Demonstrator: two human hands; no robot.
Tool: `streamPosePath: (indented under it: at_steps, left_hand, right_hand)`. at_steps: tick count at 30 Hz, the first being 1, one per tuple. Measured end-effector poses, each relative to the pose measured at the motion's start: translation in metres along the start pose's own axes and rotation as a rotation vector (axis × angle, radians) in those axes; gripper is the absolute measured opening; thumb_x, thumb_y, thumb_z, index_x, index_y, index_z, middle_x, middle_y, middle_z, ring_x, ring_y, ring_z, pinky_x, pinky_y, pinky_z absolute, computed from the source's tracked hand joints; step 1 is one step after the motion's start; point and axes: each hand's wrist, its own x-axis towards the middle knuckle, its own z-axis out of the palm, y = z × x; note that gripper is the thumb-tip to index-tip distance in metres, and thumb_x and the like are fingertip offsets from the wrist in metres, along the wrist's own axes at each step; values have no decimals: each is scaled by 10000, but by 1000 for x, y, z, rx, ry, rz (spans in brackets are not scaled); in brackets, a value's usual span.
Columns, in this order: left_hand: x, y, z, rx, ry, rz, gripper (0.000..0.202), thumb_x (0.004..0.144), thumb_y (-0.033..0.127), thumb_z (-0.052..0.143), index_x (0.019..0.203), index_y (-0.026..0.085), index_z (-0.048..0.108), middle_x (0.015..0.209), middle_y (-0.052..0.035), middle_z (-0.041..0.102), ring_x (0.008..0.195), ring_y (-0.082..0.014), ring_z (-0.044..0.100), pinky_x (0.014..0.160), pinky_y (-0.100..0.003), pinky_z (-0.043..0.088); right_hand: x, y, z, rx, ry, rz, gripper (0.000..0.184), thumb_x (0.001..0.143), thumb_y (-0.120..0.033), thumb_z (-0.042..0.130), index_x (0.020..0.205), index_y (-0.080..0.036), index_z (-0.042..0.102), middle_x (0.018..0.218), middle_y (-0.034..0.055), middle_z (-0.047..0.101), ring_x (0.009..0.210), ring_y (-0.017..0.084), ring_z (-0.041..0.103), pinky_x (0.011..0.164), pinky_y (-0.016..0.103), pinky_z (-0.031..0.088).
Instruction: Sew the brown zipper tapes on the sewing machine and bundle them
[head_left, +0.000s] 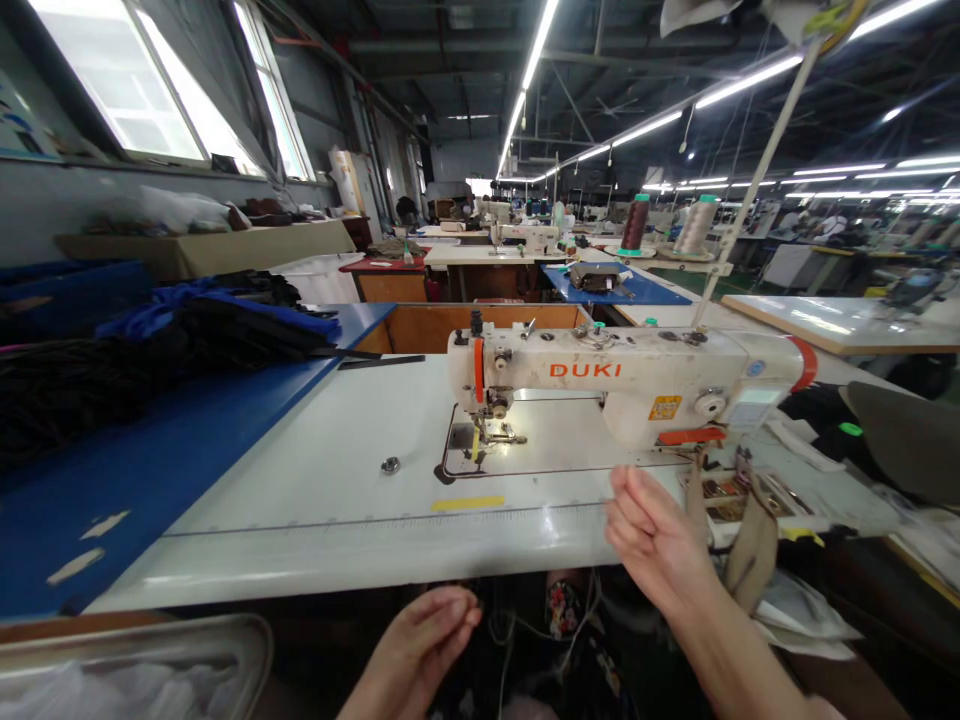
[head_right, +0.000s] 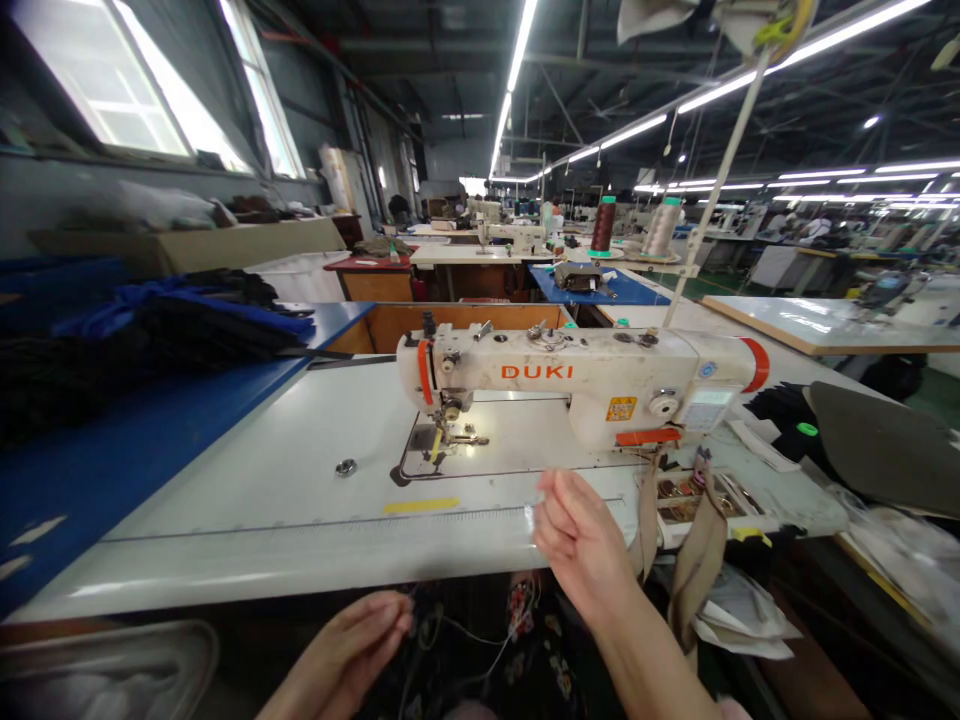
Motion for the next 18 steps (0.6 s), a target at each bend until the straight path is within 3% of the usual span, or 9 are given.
streamPosePath:
  at_steps: [1, 3, 4, 6, 8, 11, 16, 18]
  left_hand:
    - [6, -21, 4, -44, -25, -50, 363, 405, 245, 926, 690, 154, 720, 724, -23, 696, 679, -111, 657, 671, -136, 522]
    - [17, -61, 2, -16, -181, -202, 384, 432, 381, 906, 649, 131, 711, 639, -47, 670, 607, -136, 648, 567, -167, 511]
    - [22, -77, -3, 30, -198, -236, 399, 451, 413, 893, 662, 125, 714, 638, -58, 672, 622, -151, 652, 566, -181, 511]
    - [31, -95, -21, 131, -130, -187, 376, 501, 391, 879, 700, 114, 721, 719, -74, 696, 717, -160, 666, 702, -194, 521]
    - [40, -100, -39, 195, -67, -152, 406, 512, 405, 870, 750, 111, 723, 805, -94, 712, 815, -193, 673, 801, -232, 513]
    - [51, -96, -55, 273, -60, -130, 499, 529, 479, 839, 831, 100, 723, 847, -122, 718, 852, -231, 675, 799, -270, 515]
    - [58, -92, -48, 374, 25, -28, 324, 589, 380, 808, 773, 124, 734, 752, -88, 731, 780, -231, 686, 755, -271, 526]
    - [60, -90, -42, 404, 45, 11, 227, 604, 335, 788, 728, 154, 733, 702, -49, 727, 738, -236, 686, 716, -271, 528]
  right_hand:
    - [0, 11, 9, -13, -51, 9, 218, 794, -357, 684, 770, -147, 630, 463, -120, 179, 400, 26, 121, 385, 161, 147]
    - [-5, 27, 21, -55, -167, 56, 238, 831, -373, 641, 768, -144, 636, 466, -114, 174, 410, 28, 141, 409, 173, 144]
    - [-10, 32, 25, -80, -223, 89, 245, 848, -372, 622, 773, -140, 640, 468, -111, 180, 416, 29, 150, 417, 179, 142]
    - [-22, 38, 30, -118, -329, 164, 255, 871, -365, 594, 792, -129, 651, 472, -102, 211, 423, 33, 175, 421, 191, 137]
    - [-32, 39, 32, -135, -381, 213, 256, 881, -357, 582, 804, -124, 657, 475, -93, 250, 423, 33, 197, 418, 199, 137]
    - [-39, 37, 31, -158, -383, 224, 257, 895, -350, 562, 823, -125, 663, 478, -85, 286, 420, 35, 212, 417, 204, 149]
    - [-58, 21, 34, -276, -363, 244, 298, 903, -394, 533, 837, -144, 679, 488, -65, 332, 431, 45, 259, 436, 208, 208]
    - [-70, 12, 42, -404, -437, 312, 305, 897, -423, 523, 867, -170, 690, 525, -31, 418, 462, 72, 356, 450, 214, 275]
